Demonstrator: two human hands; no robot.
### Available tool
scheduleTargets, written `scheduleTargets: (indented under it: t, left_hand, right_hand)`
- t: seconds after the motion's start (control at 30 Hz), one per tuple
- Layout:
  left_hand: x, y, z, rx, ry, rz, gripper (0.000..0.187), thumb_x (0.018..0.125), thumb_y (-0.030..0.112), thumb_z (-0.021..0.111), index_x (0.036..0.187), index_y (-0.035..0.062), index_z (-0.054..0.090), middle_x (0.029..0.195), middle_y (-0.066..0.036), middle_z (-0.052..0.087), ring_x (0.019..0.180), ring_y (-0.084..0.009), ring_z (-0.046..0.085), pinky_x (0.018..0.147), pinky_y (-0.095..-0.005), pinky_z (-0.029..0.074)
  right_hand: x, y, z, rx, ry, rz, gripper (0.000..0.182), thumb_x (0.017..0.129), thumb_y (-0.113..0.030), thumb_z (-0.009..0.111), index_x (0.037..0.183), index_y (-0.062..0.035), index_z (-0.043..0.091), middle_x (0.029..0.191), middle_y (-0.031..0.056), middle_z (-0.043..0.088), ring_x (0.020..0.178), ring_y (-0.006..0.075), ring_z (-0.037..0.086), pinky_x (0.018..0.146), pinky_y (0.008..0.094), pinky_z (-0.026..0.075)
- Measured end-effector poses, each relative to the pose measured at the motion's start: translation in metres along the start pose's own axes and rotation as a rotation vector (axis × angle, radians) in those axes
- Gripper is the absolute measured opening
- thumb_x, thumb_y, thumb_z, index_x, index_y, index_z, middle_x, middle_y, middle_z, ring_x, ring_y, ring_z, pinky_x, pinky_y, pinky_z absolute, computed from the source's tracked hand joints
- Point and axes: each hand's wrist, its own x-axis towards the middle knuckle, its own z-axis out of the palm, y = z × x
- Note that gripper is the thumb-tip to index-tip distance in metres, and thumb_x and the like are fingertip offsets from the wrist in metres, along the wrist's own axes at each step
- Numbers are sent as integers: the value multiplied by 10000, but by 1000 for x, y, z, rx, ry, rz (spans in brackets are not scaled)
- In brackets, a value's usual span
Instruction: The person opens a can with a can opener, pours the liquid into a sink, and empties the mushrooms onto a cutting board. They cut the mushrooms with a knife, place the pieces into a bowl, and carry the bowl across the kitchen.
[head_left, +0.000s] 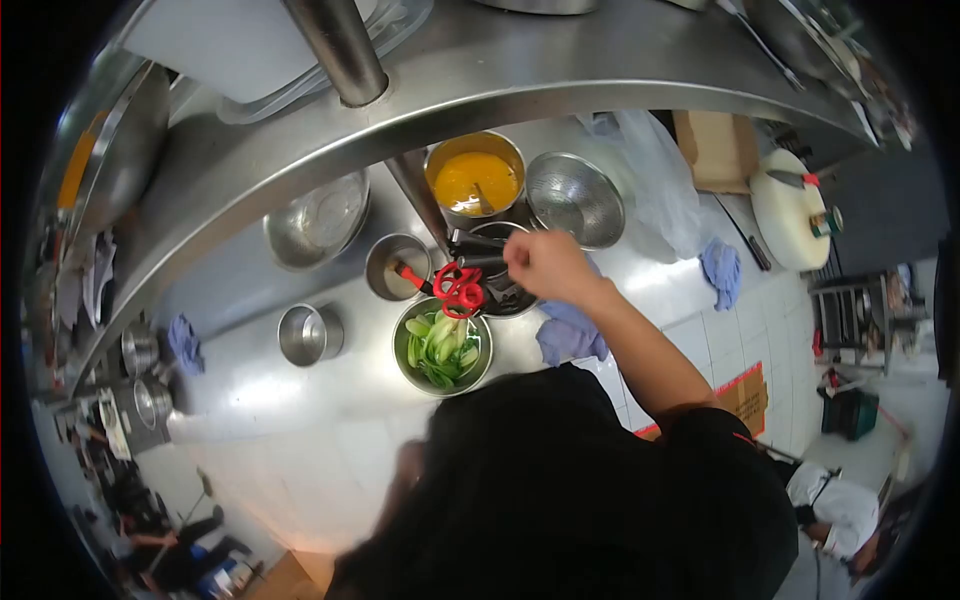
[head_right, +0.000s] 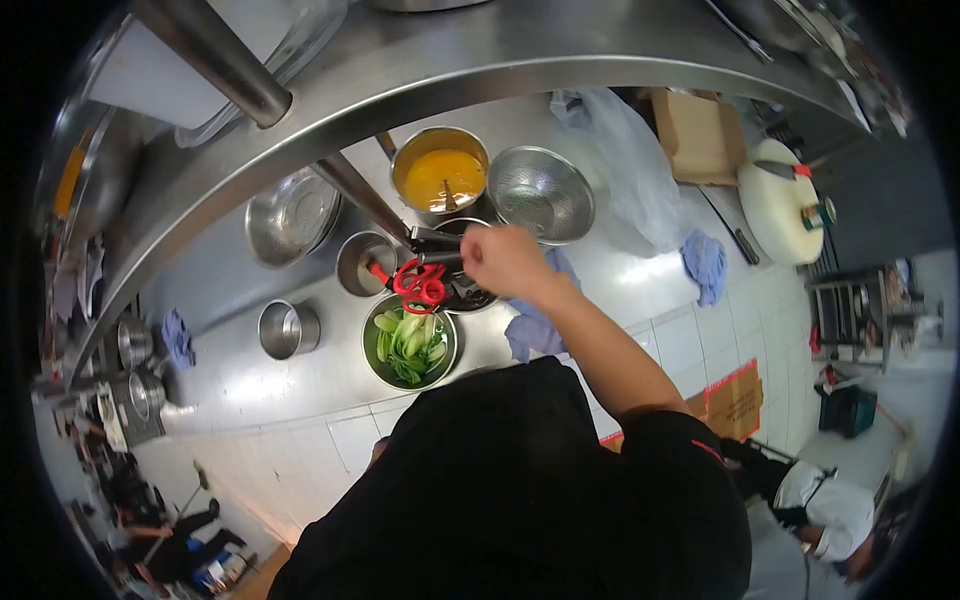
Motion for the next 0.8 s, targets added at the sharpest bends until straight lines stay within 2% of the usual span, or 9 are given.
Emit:
scheduleTargets:
  t: [0.03, 0.1, 0.23, 0.3, 0.5, 0.67, 0.7, 0.77, 0.8]
  left_hand:
    - [-17, 17, 5, 243, -9, 137, 246, 982, 255, 583, 1050, 73, 734, 979, -172, 750, 857, -415, 686, 761, -553, 514]
    - [-46, 82, 25, 34, 126, -133, 283, 1002, 277, 566, 974, 66, 753, 967, -182, 760, 898, -395, 707, 776, -550, 532]
    - [-50, 88, 120, -202, 227, -254, 290, 997, 295, 596, 1006, 53, 757, 996, -182, 769, 919, -385, 722, 800, -535, 546]
    - [-41, 102, 159, -304, 278, -287, 298, 994, 304, 611, 1022, 47, 759, 1010, -182, 774, 929, -380, 730, 812, -527, 553]
    - [-18, 128, 239, -594, 410, -373, 333, 986, 331, 655, 1071, 27, 764, 1053, -183, 787, 961, -364, 752, 848, -505, 574]
    - [-24, 128, 263, -983, 607, -402, 374, 980, 353, 693, 1111, 11, 769, 1089, -183, 799, 988, -351, 771, 877, -486, 592]
    - [-27, 128, 267, -1003, 633, -395, 374, 980, 353, 693, 1111, 11, 769, 1089, -183, 799, 988, -351, 771, 877, -486, 592]
    - [-37, 120, 273, -580, 577, -587, 375, 987, 324, 706, 1181, 5, 741, 1005, -102, 776, 826, -296, 737, 718, -463, 592]
    - [-41, 119, 274, -751, 550, -714, 368, 990, 308, 707, 1214, 17, 728, 949, -72, 738, 760, -249, 691, 631, -417, 548]
  right_hand:
    - [-1, 1, 7, 6, -21, -30, 268, 874, -198, 780, 1096, -49, 763, 982, 160, 790, 875, 320, 785, 812, 423, 621]
    - [3, 1, 27, -232, -310, -69, 240, 879, -229, 775, 1058, -72, 748, 972, 166, 787, 927, 369, 775, 835, 503, 611]
    - [18, 2, 55, -211, -269, -55, 242, 865, -160, 712, 1070, -34, 736, 1033, 213, 783, 986, 417, 767, 887, 550, 604]
    - [20, 7, 51, -166, -317, -71, 357, 872, -178, 719, 1184, -10, 677, 1066, 249, 772, 1021, 440, 759, 905, 560, 599]
    - [18, 0, 31, -167, -399, -25, 554, 863, -222, 777, 1324, -4, 559, 1208, 261, 754, 1174, 447, 721, 990, 553, 571]
    - [32, 4, 42, -224, -419, -10, 737, 792, -365, 862, 1369, -19, 564, 1357, 251, 705, 1268, 416, 691, 1085, 504, 550]
    - [31, 3, 42, -258, -389, -17, 693, 784, -368, 861, 1333, -42, 591, 1321, 231, 725, 1242, 395, 707, 1055, 492, 559]
    - [29, 1, 32, -176, -357, -47, 611, 782, -354, 849, 1278, -76, 625, 1250, 212, 748, 1193, 386, 724, 1007, 479, 568]
    - [31, 6, 33, -140, -326, -60, 540, 788, -346, 831, 1229, -95, 649, 1186, 203, 759, 1138, 385, 734, 966, 472, 567]
